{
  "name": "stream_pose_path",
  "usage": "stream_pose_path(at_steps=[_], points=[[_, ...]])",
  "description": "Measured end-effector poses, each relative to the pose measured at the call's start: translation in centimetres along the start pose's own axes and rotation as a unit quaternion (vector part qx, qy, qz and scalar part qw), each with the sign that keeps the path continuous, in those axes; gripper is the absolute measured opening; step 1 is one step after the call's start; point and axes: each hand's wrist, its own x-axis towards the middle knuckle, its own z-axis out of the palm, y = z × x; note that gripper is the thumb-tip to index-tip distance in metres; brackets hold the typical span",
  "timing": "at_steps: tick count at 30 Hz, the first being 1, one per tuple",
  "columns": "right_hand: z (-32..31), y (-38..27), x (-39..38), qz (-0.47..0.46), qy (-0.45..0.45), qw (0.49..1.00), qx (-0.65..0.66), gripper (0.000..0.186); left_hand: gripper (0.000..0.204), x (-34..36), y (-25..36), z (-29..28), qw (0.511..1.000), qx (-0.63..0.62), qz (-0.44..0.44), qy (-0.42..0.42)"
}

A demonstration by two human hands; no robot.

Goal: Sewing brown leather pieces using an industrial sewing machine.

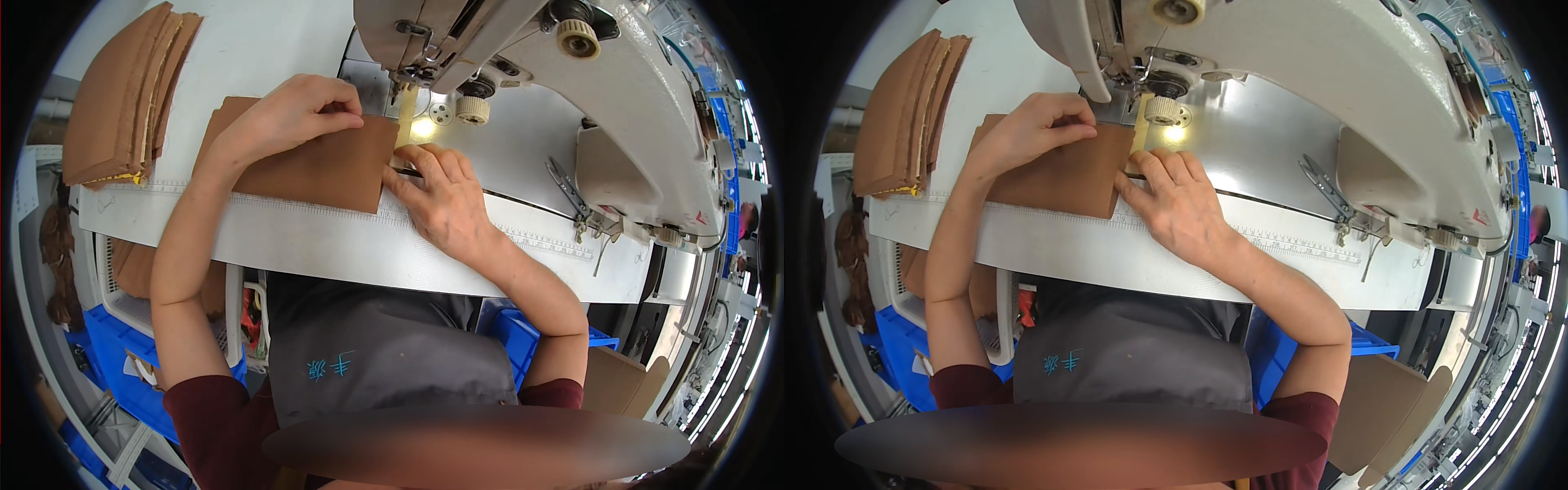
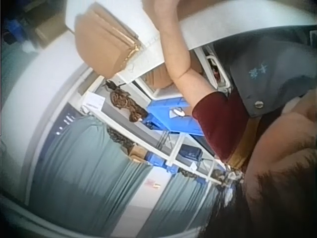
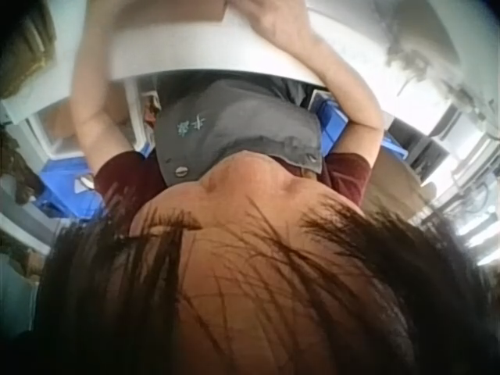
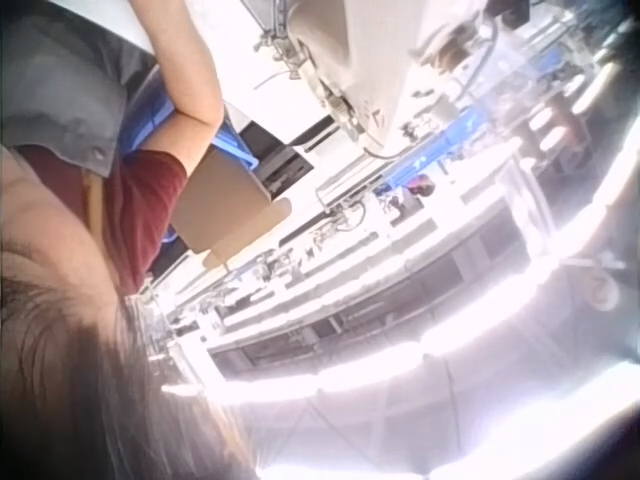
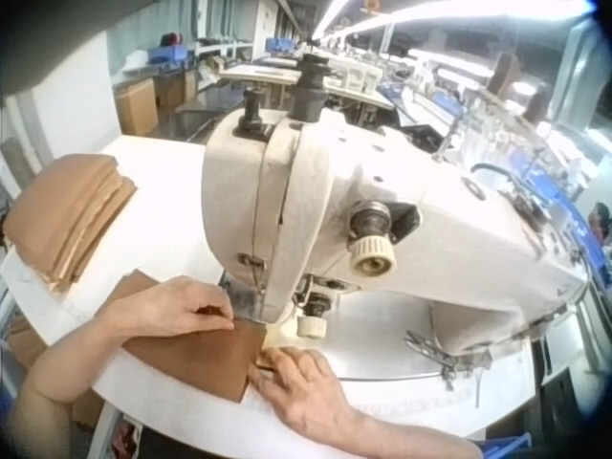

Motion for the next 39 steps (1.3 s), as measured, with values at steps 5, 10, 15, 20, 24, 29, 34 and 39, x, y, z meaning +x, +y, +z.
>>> stream_pose_path(at_steps=[5,10,15,20,24,29,34,39], points=[[0.0,0.0,0.2,0.004,-0.004,1.0,0.006,0.036,0.017,-0.1,-0.2,0.0,0.995,-0.016,0.098,0.021],[0.0,0.1,0.0,0.005,-0.005,1.0,0.007,0.036,0.02,0.8,0.1,0.4,0.997,0.008,0.071,-0.002],[-0.3,0.1,-0.2,-0.001,-0.015,1.0,0.012,0.038,0.024,0.8,0.7,0.7,0.999,0.029,0.033,0.016],[-0.5,0.2,-0.1,0.003,-0.02,1.0,0.017,0.039,0.025,1.0,0.5,0.7,0.998,0.049,0.021,0.024],[-0.5,0.2,-0.2,0.003,-0.019,1.0,0.019,0.039,0.026,0.9,0.6,0.9,0.998,0.039,0.02,0.05],[-0.6,0.2,-0.2,0.004,-0.013,1.0,0.017,0.038,0.026,0.9,0.2,0.7,0.999,0.013,0.036,0.037],[-0.3,0.4,-0.4,0.015,0.009,0.999,0.039,0.038,0.027,0.8,0.3,0.7,0.999,0.012,0.034,0.037],[-0.2,0.5,-0.4,0.048,0.012,0.997,0.06,0.043,0.027,0.9,0.3,0.7,0.999,0.019,0.03,0.036]])
